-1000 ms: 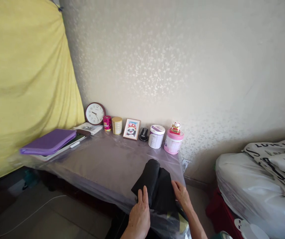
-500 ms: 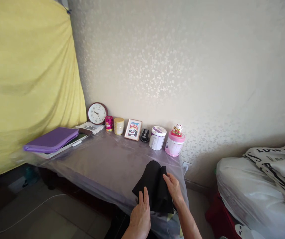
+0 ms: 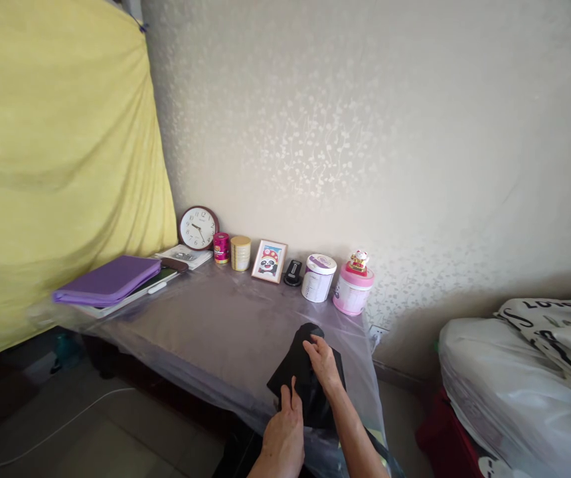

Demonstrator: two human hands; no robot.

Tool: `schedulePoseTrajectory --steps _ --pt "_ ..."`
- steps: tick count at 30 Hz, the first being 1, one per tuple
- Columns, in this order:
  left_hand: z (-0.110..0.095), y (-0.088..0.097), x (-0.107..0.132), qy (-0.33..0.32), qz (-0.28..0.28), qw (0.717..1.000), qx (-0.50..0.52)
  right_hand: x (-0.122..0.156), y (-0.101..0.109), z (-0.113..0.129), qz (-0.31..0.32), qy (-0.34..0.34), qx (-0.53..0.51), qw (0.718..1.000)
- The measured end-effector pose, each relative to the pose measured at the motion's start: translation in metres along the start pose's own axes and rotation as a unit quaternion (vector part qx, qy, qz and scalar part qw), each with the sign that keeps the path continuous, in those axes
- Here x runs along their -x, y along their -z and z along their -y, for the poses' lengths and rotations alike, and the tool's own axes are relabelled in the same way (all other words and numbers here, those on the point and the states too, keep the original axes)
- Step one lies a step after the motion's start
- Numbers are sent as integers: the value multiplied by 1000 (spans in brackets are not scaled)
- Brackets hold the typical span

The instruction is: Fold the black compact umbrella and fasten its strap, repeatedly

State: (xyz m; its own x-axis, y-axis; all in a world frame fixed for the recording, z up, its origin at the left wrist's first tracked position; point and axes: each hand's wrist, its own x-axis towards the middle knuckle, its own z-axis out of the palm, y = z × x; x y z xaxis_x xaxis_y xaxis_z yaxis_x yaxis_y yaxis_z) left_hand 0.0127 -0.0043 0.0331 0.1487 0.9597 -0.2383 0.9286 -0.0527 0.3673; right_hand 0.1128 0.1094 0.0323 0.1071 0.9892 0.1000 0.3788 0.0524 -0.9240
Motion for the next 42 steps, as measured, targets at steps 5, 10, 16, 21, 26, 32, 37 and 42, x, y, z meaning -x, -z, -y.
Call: schedulePoseTrajectory --steps 5,10,16,21,26,32,37,42 --pt "1 0 2 0 -4 1000 -2 -6 -6 -7 19 5 84 996" --pt "3 3 6 -8 -12 1000 3 -3 -8 -3 71 47 129 988" --pt "18 -3 15 -9 -51 999 4 6 -5 9 109 70 118 985" --pt "15 6 23 -26 -72 997 -18 10 -5 15 104 86 150 979" --pt "2 8 16 -35 -53 997 -36 14 -4 17 116 110 158 975" --pt "6 -4 4 -30 -42 998 -45 41 4 10 97 207 118 966" --pt "7 -7 -1 -30 -21 998 -42 41 8 -9 43 294 149 943" --pt "6 -8 -3 -7 1 1000 -14 4 2 -28 35 302 210 929"
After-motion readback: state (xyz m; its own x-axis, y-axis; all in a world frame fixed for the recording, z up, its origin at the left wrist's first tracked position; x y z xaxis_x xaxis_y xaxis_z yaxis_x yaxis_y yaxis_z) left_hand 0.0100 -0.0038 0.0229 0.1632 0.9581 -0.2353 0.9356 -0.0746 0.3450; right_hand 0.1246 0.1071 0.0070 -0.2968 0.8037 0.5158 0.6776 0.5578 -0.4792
